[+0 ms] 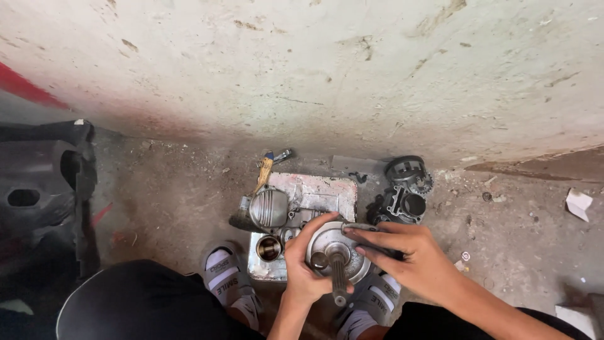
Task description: The person sits on the floor of a repair shop and sands the edge of a circular metal engine component, holding the part against a small engine block while rubbing sandpaper around its rim by hand. They rotate the part and continue sanding different sections of the rim, with other engine parts scattered nearby.
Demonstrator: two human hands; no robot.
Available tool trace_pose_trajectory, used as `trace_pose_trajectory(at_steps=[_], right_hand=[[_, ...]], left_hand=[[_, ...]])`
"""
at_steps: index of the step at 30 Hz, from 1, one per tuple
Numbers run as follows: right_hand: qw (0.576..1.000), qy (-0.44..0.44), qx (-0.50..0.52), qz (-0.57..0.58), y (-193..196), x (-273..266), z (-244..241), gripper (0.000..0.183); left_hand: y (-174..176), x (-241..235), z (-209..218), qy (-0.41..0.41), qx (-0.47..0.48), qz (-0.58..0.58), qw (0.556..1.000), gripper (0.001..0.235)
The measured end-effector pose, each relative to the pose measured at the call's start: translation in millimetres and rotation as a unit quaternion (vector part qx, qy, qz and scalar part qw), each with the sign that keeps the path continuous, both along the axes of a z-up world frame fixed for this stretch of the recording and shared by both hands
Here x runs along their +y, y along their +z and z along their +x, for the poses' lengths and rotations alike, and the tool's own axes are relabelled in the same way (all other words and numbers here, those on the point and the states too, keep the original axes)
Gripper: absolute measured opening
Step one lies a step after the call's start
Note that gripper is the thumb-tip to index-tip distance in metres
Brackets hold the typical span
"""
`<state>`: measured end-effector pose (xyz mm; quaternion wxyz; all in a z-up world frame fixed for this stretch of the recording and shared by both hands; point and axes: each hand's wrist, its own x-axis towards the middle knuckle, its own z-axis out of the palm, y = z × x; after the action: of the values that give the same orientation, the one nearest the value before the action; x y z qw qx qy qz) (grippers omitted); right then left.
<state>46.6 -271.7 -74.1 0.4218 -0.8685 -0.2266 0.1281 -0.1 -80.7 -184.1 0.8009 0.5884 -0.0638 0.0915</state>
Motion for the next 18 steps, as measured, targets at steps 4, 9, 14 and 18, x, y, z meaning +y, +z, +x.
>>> trace_pose_trajectory(at_steps=[4,9,14,18], right_hand=[[0.998,0.033,-0.007,-0.048,3.4,-11.0,4.1,0.039],[0.948,0.228,-0.204,-0.086,14.5,-23.0,3.1,0.046],[0.95,0.165,-0.228,-0.134,13.2,-20.5,7.6,0.06],[0.95,0.172,-0.235,-0.117,21.0,-19.7,7.9,0.057]], left_hand=[[5.4,0.4,1.4,-0.028,0.005,-0.018,0.999,0.098],[4.1,0.2,1.5,-0.027,0.016,-0.009,0.999,0.092],[5.5,-1.0,1.5,-0.009,-0.005,0.021,1.0,0.093],[11.9,2.0,2.5,-0.008,-0.024,0.054,0.998,0.093]])
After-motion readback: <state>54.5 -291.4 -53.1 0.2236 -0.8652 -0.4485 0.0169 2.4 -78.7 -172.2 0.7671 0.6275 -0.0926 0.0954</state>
